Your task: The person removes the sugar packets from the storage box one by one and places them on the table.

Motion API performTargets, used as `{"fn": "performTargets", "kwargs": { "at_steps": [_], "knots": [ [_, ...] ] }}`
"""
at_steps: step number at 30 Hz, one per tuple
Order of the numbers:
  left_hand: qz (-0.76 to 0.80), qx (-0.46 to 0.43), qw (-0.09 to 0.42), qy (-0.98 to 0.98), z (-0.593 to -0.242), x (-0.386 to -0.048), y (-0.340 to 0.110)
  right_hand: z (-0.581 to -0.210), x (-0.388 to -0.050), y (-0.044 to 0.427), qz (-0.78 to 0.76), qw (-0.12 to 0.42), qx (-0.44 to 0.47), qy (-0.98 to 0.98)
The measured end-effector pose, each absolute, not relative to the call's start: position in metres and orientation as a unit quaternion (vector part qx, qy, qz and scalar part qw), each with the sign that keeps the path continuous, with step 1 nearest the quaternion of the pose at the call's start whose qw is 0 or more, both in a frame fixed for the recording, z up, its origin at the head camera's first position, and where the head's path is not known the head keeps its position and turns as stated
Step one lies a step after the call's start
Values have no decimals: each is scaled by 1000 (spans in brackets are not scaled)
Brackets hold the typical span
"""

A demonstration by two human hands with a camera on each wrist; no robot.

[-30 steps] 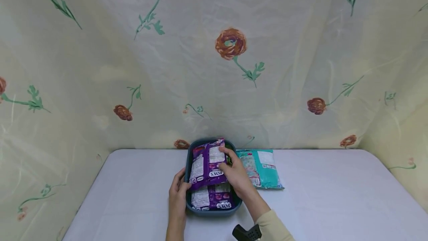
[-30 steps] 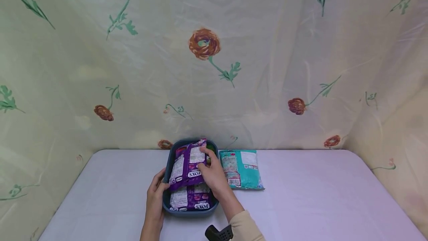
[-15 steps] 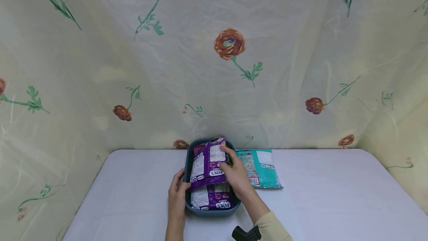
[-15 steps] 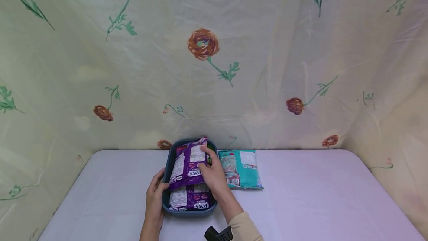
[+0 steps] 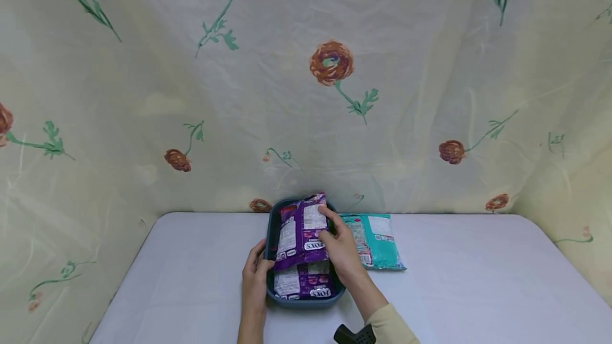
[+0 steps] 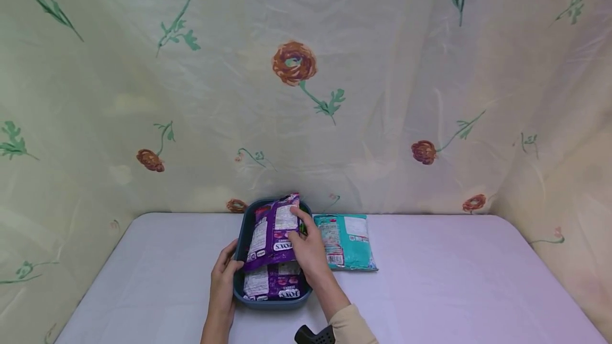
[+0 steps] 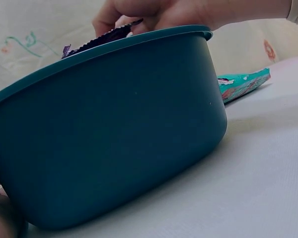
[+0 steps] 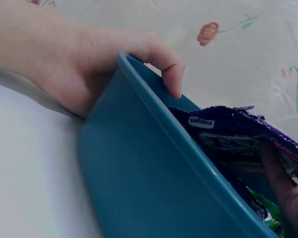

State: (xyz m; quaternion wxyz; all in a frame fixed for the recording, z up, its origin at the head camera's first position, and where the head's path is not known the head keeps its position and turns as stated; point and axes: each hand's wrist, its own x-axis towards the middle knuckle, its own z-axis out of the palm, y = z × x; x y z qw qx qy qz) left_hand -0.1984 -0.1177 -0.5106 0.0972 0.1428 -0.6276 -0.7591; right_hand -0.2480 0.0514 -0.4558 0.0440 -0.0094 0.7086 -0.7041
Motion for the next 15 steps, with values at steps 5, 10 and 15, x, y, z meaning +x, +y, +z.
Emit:
{"fn": "performTargets", "kwargs": {
  "at_steps": [5,10,15],
  "knots": [
    [-761,141,98,-625,-512,-200,-117,-457,-247,53,-709,37,-13,704],
    [-761,142,102,-625,-512,-200,-117,-456,-247,55,-712,37,-15,702],
    [-758,145,100,-629,-512,-201,-119,-455,-245,58,-712,44,-12,701]
  ]
}}
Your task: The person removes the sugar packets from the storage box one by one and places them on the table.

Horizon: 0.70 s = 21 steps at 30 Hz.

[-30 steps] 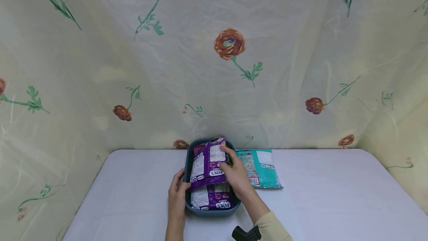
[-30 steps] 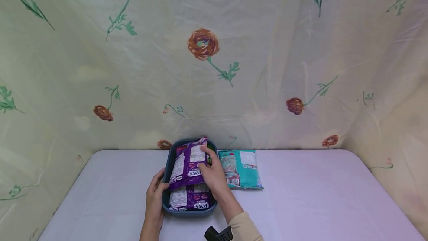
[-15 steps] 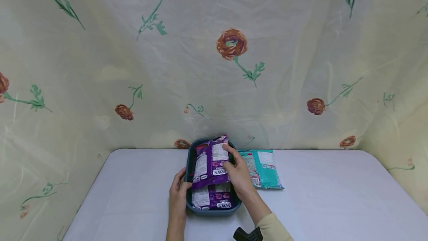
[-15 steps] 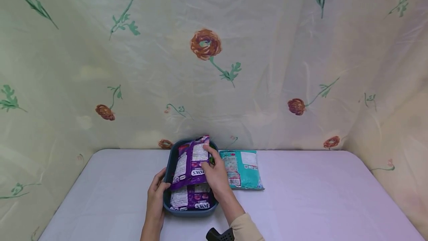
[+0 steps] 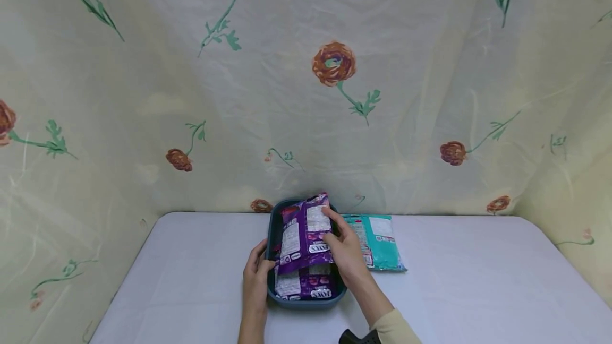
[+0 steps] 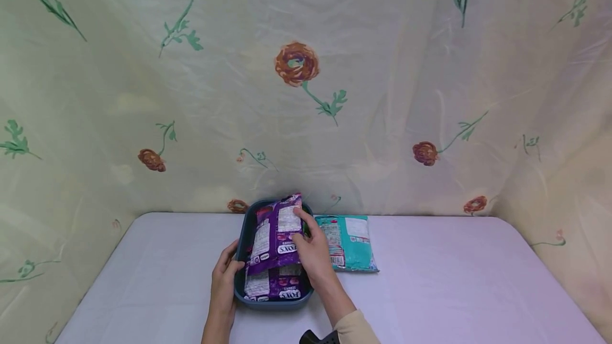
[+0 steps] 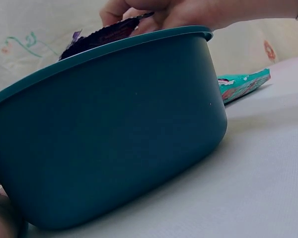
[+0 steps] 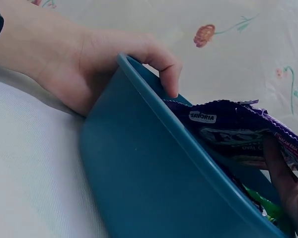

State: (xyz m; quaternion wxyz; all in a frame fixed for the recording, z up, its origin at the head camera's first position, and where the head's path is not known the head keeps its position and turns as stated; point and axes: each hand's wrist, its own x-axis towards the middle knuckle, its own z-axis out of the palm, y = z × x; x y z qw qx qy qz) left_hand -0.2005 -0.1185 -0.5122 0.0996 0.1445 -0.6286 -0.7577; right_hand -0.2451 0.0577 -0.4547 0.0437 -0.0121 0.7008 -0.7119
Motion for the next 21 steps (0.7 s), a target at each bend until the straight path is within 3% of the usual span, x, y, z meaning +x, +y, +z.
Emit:
{"fn": "performTargets", "kwargs": {
  "at_steps": [21],
  "knots": [
    [-758,139,100,-629,-516,-200,-119,-459,-241,77,-735,38,-27,676]
  ]
}}
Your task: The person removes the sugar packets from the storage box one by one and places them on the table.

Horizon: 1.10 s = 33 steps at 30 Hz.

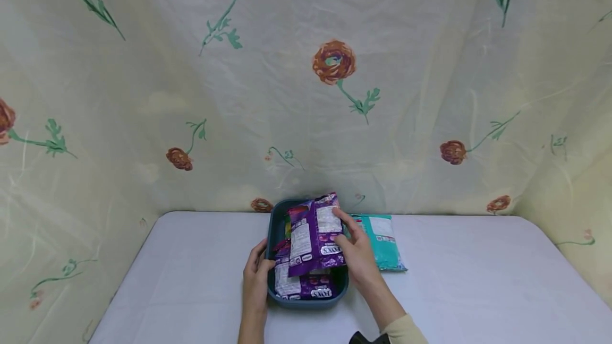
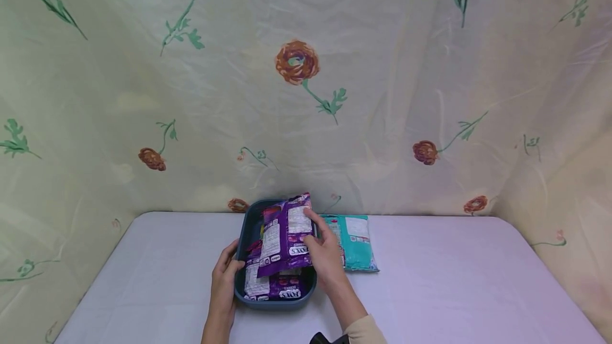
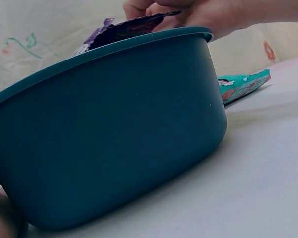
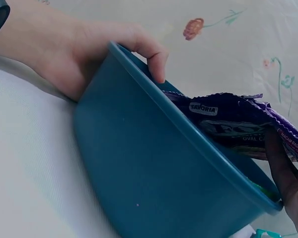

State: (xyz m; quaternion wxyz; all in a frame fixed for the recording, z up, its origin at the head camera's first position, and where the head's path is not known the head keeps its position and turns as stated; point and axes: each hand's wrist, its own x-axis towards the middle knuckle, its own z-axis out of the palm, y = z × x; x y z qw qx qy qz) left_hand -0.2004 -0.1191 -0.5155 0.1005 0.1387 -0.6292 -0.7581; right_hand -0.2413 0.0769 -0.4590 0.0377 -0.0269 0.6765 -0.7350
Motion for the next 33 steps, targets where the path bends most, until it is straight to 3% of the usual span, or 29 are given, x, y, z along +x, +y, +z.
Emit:
{"fn": "performTargets", "kwargs": {
  "at_steps": [33],
  "knots": [
    [-757,146,103,-628,-514,-203,-115,-466,-251,103,-752,34,-10,658]
  ]
}}
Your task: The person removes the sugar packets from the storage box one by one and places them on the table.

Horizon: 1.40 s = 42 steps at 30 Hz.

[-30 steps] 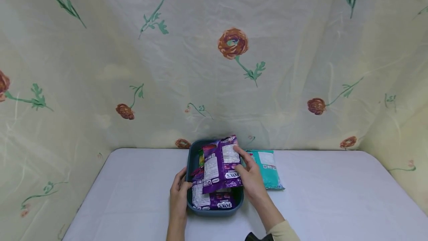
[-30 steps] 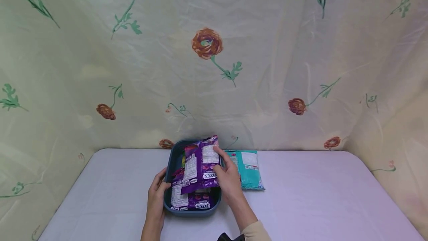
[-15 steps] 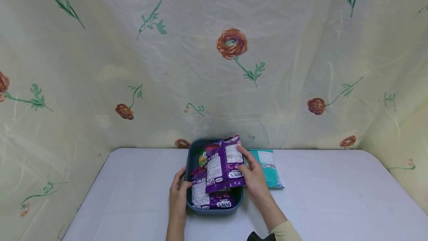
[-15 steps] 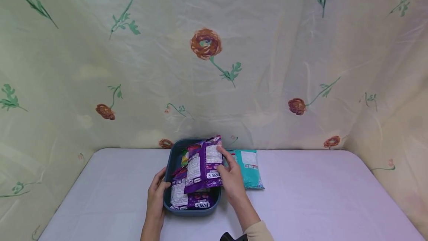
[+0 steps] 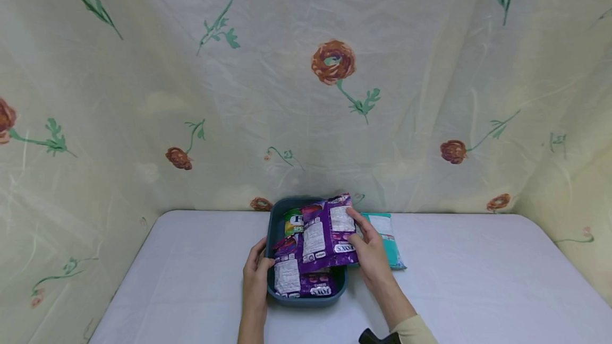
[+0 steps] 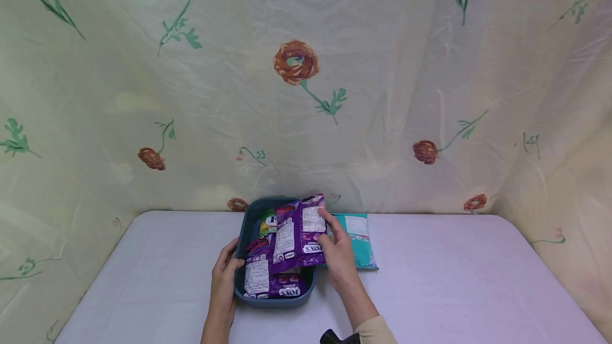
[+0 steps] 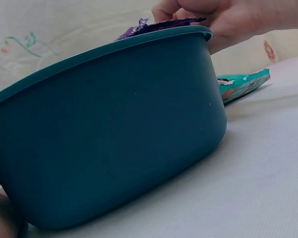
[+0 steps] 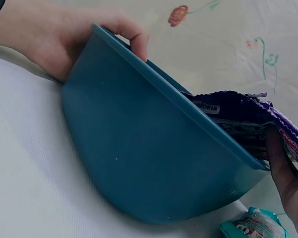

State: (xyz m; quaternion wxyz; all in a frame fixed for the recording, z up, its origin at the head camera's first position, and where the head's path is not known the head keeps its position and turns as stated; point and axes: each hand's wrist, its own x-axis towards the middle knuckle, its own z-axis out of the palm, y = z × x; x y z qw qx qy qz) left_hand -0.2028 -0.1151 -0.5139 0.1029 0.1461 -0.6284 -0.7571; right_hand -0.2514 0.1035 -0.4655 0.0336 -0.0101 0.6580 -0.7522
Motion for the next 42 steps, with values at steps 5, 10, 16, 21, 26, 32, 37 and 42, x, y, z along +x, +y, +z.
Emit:
{"fn": "performTargets", "kwargs": {
  "at_steps": [5,10,16,21,26,32,37,42],
  "knots": [
    [-759,143,103,-627,-514,-203,-115,-467,-252,107,-749,29,-6,662],
    [-755,145,105,-631,-514,-203,-115,-468,-252,111,-745,27,2,666],
    [-755,147,107,-631,-515,-203,-115,-468,-253,113,-752,31,5,659],
    [-754,146,108,-631,-514,-202,-115,-467,-255,114,-761,38,4,648],
    [-753,148,103,-633,-514,-202,-116,-467,-256,117,-764,39,7,644],
    [-754,150,102,-632,-514,-202,-116,-466,-255,119,-766,41,6,641],
    [-753,162,118,-627,-514,-203,-114,-467,-255,121,-766,43,-2,641],
    [-750,169,130,-626,-512,-204,-112,-467,-255,125,-765,46,-5,642]
  ]
}}
